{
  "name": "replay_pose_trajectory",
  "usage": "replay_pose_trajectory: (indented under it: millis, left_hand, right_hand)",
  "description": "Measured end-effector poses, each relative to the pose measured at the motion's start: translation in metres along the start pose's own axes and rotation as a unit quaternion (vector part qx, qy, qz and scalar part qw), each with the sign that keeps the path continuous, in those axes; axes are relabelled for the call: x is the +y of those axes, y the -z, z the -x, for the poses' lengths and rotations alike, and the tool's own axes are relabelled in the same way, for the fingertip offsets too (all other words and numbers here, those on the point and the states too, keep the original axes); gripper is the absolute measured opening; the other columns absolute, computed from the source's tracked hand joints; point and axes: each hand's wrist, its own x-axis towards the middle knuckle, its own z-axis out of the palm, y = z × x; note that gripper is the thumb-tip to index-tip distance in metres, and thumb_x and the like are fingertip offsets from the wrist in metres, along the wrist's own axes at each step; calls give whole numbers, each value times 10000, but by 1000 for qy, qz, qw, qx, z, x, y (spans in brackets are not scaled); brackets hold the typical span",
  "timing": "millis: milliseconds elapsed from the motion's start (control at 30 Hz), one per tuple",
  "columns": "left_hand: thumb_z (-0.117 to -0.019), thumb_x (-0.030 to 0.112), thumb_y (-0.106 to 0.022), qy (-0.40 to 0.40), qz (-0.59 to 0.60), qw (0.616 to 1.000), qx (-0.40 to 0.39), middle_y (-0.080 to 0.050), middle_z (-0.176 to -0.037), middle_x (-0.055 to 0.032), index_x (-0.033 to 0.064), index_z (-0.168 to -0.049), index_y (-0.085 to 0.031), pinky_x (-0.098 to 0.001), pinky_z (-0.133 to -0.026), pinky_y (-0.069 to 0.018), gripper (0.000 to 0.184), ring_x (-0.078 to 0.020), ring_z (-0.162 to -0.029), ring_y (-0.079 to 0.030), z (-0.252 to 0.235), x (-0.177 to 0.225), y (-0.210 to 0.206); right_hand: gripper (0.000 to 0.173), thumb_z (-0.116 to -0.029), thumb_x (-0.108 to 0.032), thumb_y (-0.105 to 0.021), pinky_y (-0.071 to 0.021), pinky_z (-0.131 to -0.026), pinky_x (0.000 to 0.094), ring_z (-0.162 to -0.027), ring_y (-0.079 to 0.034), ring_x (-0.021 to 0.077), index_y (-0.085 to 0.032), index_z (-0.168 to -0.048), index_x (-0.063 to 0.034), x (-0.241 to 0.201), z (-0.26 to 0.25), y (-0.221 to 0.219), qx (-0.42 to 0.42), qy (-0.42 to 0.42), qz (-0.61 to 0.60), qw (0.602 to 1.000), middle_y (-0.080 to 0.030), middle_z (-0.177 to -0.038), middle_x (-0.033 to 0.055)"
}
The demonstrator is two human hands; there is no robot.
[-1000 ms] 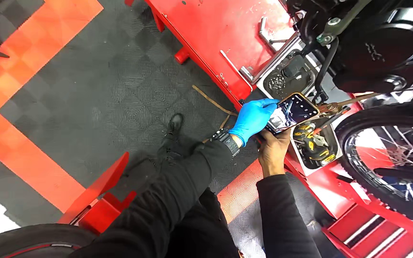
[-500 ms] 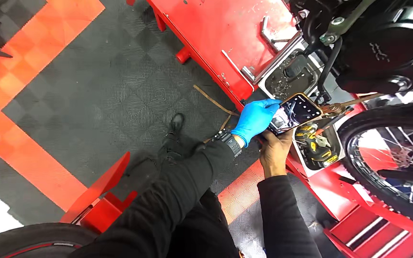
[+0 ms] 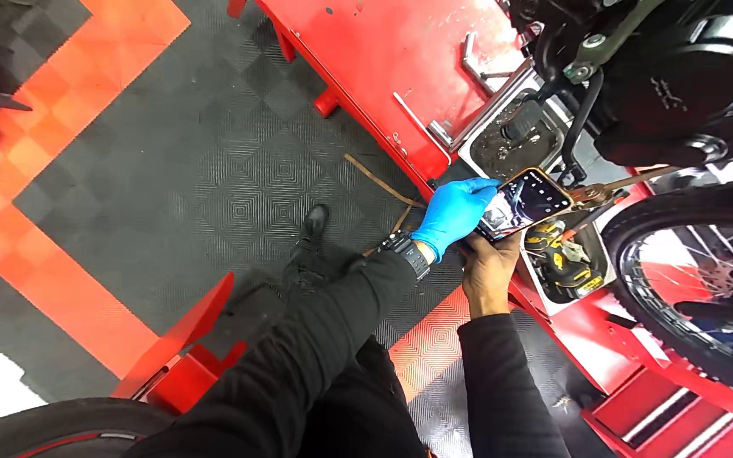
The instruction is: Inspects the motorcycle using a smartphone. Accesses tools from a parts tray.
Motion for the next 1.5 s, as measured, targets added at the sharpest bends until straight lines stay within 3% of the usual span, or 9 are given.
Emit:
replay_pose_trajectory:
  millis: [100,267,533,733,833,1000,1167,1333,1500]
  left_hand:
    - [-1052,209,-555,-4,1,1000,1,-757,-1141,-49,119,-1196,-767,-448,-979,-544,271,-153,-1086,-697,0,0,-1]
    - [-1055,208,-557,2,5,1000,-2,-754,-1162,-45,123,-1204,-765,-443,-995,-538,270,-146,-1108,-691,1,3,-2]
    - [-1061,220,-555,21,16,999,-27,-743,-1185,-57,111,-1216,-754,-435,-993,-538,275,-151,-1122,-684,11,12,7]
    - [-1063,198,-558,29,60,995,-76,-729,-1167,-95,57,-1240,-728,-361,-824,-576,284,-161,-933,-692,45,46,24]
    - [-1068,203,-553,24,54,993,-104,-721,-1180,-96,64,-1283,-705,-347,-790,-586,298,-162,-917,-694,81,79,37]
    - [-1062,182,-563,35,73,991,-111,-713,-1195,-78,67,-1285,-699,-346,-799,-588,285,-175,-914,-688,146,122,56]
    - [-1037,172,-596,18,83,992,-90,-740,-1112,-75,65,-1216,-740,-323,-813,-589,253,-168,-926,-700,177,144,66]
    - [-1046,155,-556,-15,67,992,-110,-740,-1123,-75,44,-1233,-730,-316,-797,-588,278,-162,-906,-699,186,154,92]
    - [-1044,155,-559,-54,-1,986,-159,-747,-1154,-47,61,-1196,-750,-349,-944,-584,261,-154,-1038,-706,191,142,149]
  right_hand:
    - [661,-863,116,-649,-644,-768,472,-995,-707,274,-402,-1445,-78,0,-1,0,6,9,-5,1000,-644,-1218,146]
    - [629,-888,77,-650,-641,-775,443,-1002,-707,236,-426,-1437,-133,-3,4,1,-6,1,-3,1000,-647,-1237,92]
    - [673,-876,92,-647,-637,-788,459,-1036,-696,250,-413,-1468,-128,-11,14,2,-16,4,1,1000,-637,-1266,108]
    - [742,-848,89,-694,-645,-721,434,-925,-713,258,-402,-1485,-157,-53,53,0,-34,-20,12,999,-654,-1235,111]
    - [835,-786,61,-760,-644,-668,425,-808,-704,262,-375,-1496,-148,-89,83,-6,-47,-14,29,998,-660,-1161,126]
    - [955,-718,-55,-850,-652,-638,391,-835,-724,254,-315,-1509,-40,-135,129,-23,-21,14,78,997,-673,-1146,153]
    - [942,-678,-108,-886,-647,-592,362,-798,-725,207,-364,-1453,9,-156,159,-42,24,52,116,992,-686,-1130,131]
    - [900,-715,-61,-873,-669,-713,395,-942,-738,255,-360,-1447,40,-167,178,-58,-32,60,25,997,-687,-1193,165]
    - [781,-800,-1,-815,-650,-676,411,-865,-737,264,-386,-1452,10,-166,197,-81,-122,-29,-80,989,-719,-1149,157]
